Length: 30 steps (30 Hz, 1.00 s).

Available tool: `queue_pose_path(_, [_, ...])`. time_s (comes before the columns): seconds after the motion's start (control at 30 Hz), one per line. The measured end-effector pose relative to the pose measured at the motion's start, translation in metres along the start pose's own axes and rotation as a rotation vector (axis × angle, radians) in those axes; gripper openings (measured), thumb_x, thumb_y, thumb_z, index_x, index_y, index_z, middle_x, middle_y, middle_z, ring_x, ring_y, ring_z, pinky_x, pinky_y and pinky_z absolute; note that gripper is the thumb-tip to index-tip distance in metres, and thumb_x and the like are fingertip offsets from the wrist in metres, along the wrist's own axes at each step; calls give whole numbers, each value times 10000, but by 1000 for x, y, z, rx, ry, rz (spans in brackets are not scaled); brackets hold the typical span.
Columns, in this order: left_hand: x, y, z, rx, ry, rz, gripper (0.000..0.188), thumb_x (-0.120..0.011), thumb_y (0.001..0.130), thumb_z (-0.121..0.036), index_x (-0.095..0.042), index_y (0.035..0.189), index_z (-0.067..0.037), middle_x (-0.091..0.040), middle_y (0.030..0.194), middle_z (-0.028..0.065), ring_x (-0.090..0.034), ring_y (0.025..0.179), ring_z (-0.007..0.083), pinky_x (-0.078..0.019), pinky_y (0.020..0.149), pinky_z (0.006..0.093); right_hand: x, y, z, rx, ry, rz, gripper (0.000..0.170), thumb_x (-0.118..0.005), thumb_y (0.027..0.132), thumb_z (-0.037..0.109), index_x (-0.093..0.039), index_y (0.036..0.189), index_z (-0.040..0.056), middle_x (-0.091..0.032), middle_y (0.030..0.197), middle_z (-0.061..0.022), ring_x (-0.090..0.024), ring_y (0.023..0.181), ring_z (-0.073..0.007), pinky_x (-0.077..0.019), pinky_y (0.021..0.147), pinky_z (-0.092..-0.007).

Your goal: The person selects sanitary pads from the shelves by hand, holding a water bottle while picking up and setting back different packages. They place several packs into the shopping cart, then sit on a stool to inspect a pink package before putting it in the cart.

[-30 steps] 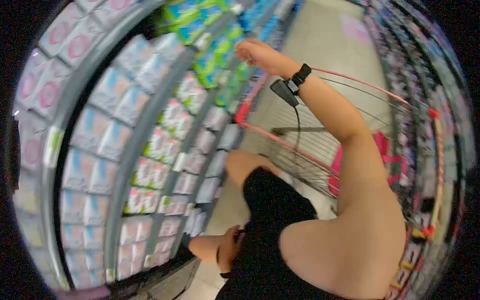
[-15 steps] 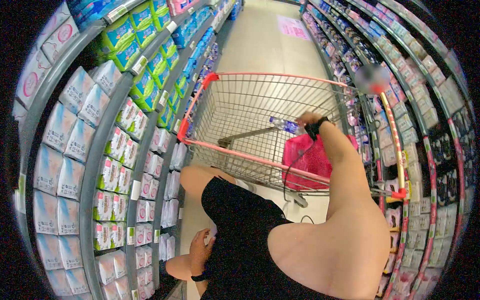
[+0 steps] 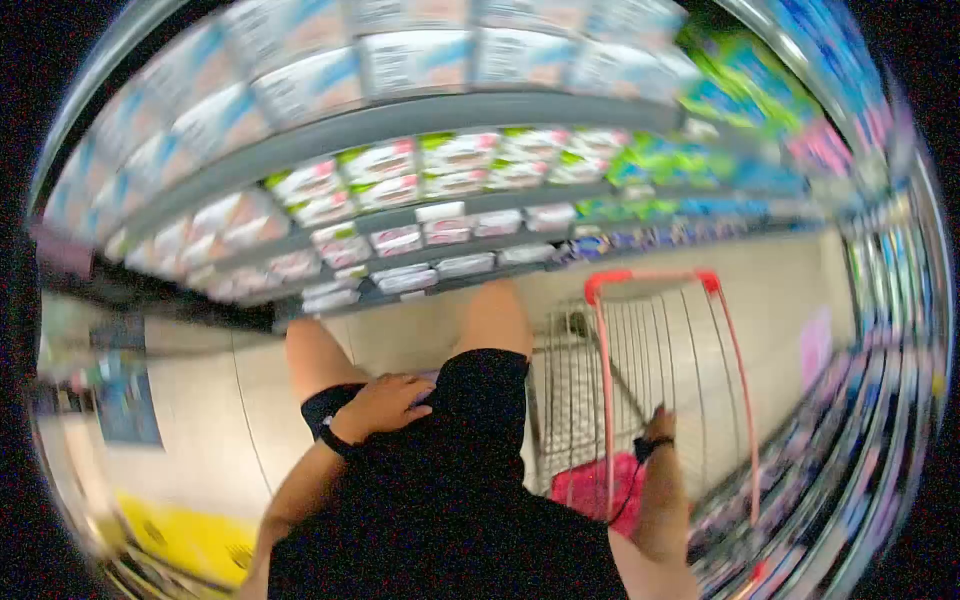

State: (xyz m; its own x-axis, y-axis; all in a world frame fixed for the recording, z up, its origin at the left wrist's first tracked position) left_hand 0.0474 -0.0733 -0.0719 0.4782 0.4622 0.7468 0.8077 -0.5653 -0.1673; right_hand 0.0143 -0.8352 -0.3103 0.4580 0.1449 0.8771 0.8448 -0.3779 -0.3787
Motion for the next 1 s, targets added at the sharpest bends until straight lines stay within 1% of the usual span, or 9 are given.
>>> queue_pose_path(0.07, [-3,-3,0,6,-57,-51,445,-648,937,-372,-581,1272,-88,-630,1219,172,-599,1129,392,-493,959,477,30,-22,26,109,-153,4,888,-788,783,454,-442,1406,-76,-546,1410,-192,-471,1314,-445,-384,1132,-491])
queue_pose_path(0.23, [-30,9,4,21,-11,64,426,-624,950,-391,-581,1258,-99,-628,1215,167,-606,1133,379,-501,938,497,97,-60,75,46,94,202,461,-826,709,378,-687,1063,117,-671,1182,-204,-636,1121,-333,-544,936,-430])
queue_pose_path(0.33, [-8,12,-2,-17,-1,61,411,-601,963,-399,-565,1246,-103,-615,1240,162,-593,1153,390,-492,955,498,74,-51,88,230,167,36,439,-829,705,367,-680,978,58,-711,947,-204,-682,937,-359,-566,826,-432])
queue_pose_path(0.43, [4,11,5,-74,-37,15,410,-588,969,-404,-559,1253,-109,-606,1257,153,-582,1166,392,-482,969,496,187,-97,108,224,366,-306,240,-774,744,222,-649,831,37,-711,789,-180,-699,776,-374,-547,662,-465])
queue_pose_path(0.57, [11,5,12,-123,30,73,411,-581,975,-393,-557,1274,-112,-609,1245,155,-587,1148,398,-482,959,502,190,-47,11,251,534,-737,221,-783,742,121,-613,839,18,-630,700,-84,-566,620,-216,-483,604,-407])
queue_pose_path(0.67, [33,-4,16,-200,17,-19,416,-570,985,-369,-554,1290,-86,-607,1241,178,-603,1123,381,-498,943,493,267,-91,7,26,1231,-243,208,-701,824,22,-522,902,94,-526,814,28,-474,714,-70,-397,602,-249])
queue_pose_path(0.7, [43,-6,17,-232,4,-61,418,-566,987,-365,-553,1291,-79,-605,1243,182,-606,1119,376,-501,941,491,290,-101,-7,137,1367,-543,202,-701,819,27,-519,882,89,-493,766,39,-444,672,-58,-373,578,-235])
queue_pose_path(0.77, [72,-13,6,-199,-101,-124,372,-632,962,-302,-601,1228,-45,-648,1147,171,-655,1036,339,-525,900,442,395,-166,38,41,1377,-592,242,-727,792,38,-509,887,83,-484,783,31,-437,679,-67,-365,570,-253])
queue_pose_path(1.0, [130,-25,-54,-285,-328,-364,301,-711,889,-150,-636,1164,-53,-679,1025,135,-678,959,309,-542,834,390,628,-327,254,766,711,-687,338,-856,685,211,-583,825,69,-532,692,-31,-530,575,-153,-447,553,-300])
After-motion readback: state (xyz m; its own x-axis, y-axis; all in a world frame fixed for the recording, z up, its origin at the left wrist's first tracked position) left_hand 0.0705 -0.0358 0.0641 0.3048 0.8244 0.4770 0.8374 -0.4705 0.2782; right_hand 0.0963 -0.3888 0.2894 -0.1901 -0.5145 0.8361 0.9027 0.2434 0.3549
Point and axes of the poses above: each hand's wrist, its own y-axis towards the middle knuckle, its own x-axis out of the back of the hand, z = x × y, the point moved 9 cm from there along y, towards the middle knuckle
